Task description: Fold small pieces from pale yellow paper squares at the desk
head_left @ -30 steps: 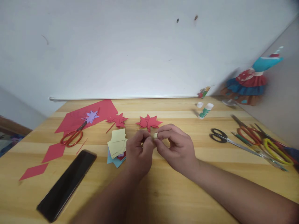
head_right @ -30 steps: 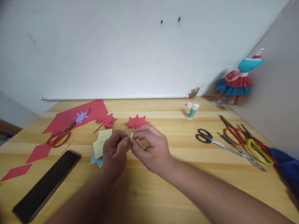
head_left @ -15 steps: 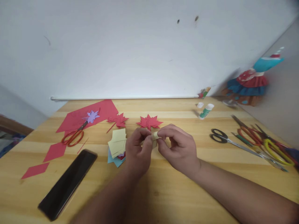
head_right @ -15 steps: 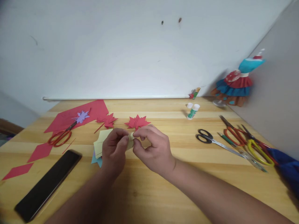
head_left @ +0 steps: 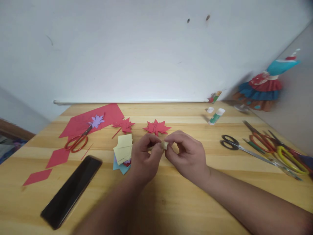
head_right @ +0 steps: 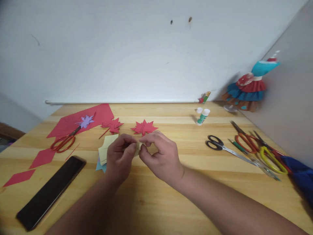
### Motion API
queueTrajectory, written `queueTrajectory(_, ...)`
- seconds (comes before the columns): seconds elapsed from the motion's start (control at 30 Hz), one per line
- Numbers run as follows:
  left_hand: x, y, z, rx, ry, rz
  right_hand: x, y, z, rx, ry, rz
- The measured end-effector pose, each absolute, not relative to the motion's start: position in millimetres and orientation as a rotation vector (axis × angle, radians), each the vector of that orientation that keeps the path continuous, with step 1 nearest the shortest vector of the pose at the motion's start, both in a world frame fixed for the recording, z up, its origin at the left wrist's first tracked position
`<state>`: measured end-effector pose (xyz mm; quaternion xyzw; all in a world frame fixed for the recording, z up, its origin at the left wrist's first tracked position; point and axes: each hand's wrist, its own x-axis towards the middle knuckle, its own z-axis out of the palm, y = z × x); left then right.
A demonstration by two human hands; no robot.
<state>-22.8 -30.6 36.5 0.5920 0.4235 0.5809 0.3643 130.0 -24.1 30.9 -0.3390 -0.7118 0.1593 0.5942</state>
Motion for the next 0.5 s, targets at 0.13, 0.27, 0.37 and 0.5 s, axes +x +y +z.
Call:
queueTrajectory(0.13, -20.7, -29.2, 37.0, 1.368, 1.047, 1.509, 130.4, -24.8, 33.4, -0.771, -1.657, 0.359)
queueTrajectory(0.27, -17.7, -24.8, 35.7, 1.123, 0.957, 1.566, 130.3, -24.3, 32.5, -0.734, -1.683, 0.352)
queueTrajectory(0.37, -16.4, -22.8, 35.1, 1.041, 0.914, 1.564, 130.3, -23.3, 32.7, -0.697, -1.719, 0.331)
queueTrajectory(0.5, -16.1, -23.1, 34.8, 1.021, 0.884, 1.559, 130.7, -23.5, 33.9, -0.660, -1.741, 0.308)
